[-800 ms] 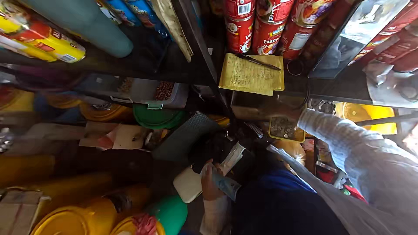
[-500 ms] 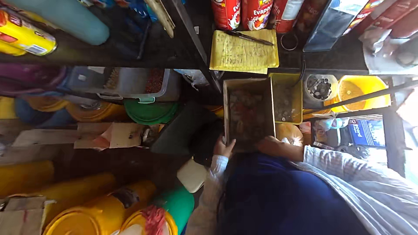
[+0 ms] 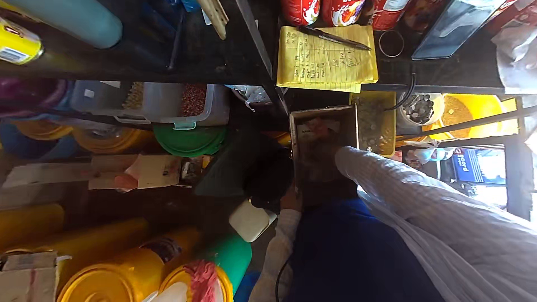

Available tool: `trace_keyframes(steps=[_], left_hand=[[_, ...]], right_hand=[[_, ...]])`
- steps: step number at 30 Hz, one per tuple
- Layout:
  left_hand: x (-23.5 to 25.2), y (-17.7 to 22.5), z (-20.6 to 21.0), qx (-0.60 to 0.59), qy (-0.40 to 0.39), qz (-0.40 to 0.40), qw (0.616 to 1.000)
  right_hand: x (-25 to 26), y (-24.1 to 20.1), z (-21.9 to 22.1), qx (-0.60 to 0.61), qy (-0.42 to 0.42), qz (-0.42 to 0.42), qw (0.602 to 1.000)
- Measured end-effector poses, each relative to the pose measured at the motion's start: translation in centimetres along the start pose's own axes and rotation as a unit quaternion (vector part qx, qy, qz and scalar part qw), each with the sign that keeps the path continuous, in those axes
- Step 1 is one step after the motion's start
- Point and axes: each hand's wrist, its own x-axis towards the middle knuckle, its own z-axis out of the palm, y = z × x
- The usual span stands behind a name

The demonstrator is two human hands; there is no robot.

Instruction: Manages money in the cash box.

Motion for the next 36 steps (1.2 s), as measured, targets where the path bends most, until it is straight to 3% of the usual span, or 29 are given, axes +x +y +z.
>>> trace_keyframes(steps=[1, 2, 4, 6, 7, 10, 13, 17, 21, 25, 26, 28, 30, 32, 34, 36], left_hand=[[0.2, -0.2, 0.0, -0.006, 0.004, 0.006, 1.0], [0.4, -0.4, 0.0, -0.011, 0.006, 0.012, 1.0], [0.4, -0.5, -0.4, -0.022, 0.006, 0.02, 1.0], [0.3, -0.4, -1.6, -0.028, -0.012, 0.022, 0.999], [0.1, -0.2, -2.3, -0.036, -0.014, 0.025, 0.999], [-0.9, 0.2, -4.5, -0.137, 0.069, 0.076, 0.985], [-2.3, 0.9, -7.6, -0.266, 0.172, 0.202, 0.927], [-2.2, 4.4, -10.9, -0.311, 0.233, 0.387, 0.836], [1.1, 10.1, -12.4, -0.196, 0.218, 0.511, 0.808], [7.6, 14.6, -9.7, -0.144, 0.175, 0.559, 0.797], [9.2, 15.3, -8.5, -0.131, 0.158, 0.562, 0.801], [11.9, 16.4, -6.3, -0.067, 0.101, 0.518, 0.847], [14.0, 17.1, -4.7, 0.049, 0.009, 0.404, 0.913], [15.7, 17.8, -3.5, 0.168, -0.096, 0.278, 0.941], [16.9, 17.6, -2.4, 0.204, -0.117, 0.225, 0.945], [16.5, 17.7, -3.0, 0.173, -0.078, 0.228, 0.955]], right_hand=[[-0.6, -1.6, -3.2, 0.002, -0.196, 0.057, 0.979], [-0.4, -1.9, -4.0, -0.006, -0.286, 0.066, 0.956], [1.7, -0.7, -2.6, -0.021, -0.334, 0.04, 0.941], [3.9, -0.3, -2.9, 0.019, -0.289, 0.03, 0.957], [5.4, 0.2, -3.0, 0.05, -0.218, 0.042, 0.974], [10.0, 1.7, -3.2, 0.111, -0.045, 0.108, 0.987], [10.6, 3.5, -2.2, 0.15, -0.073, 0.096, 0.981], [7.8, 1.4, -3.7, 0.019, -0.037, 0.075, 0.996], [2.4, -0.6, -3.2, -0.018, -0.182, 0.088, 0.979], [-2.2, -0.6, -1.7, -0.053, -0.213, 0.091, 0.971], [-3.0, -0.6, -1.6, -0.051, -0.22, 0.099, 0.969], [-3.9, -0.6, -2.1, -0.048, -0.237, 0.103, 0.965], [-4.3, -0.8, -3.0, -0.047, -0.253, 0.102, 0.961], [-4.2, -1.0, -3.4, -0.048, -0.263, 0.105, 0.958], [-4.1, -1.1, -3.9, -0.043, -0.272, 0.1, 0.956], [-3.5, -0.8, -4.7, -0.043, -0.28, 0.09, 0.955]])
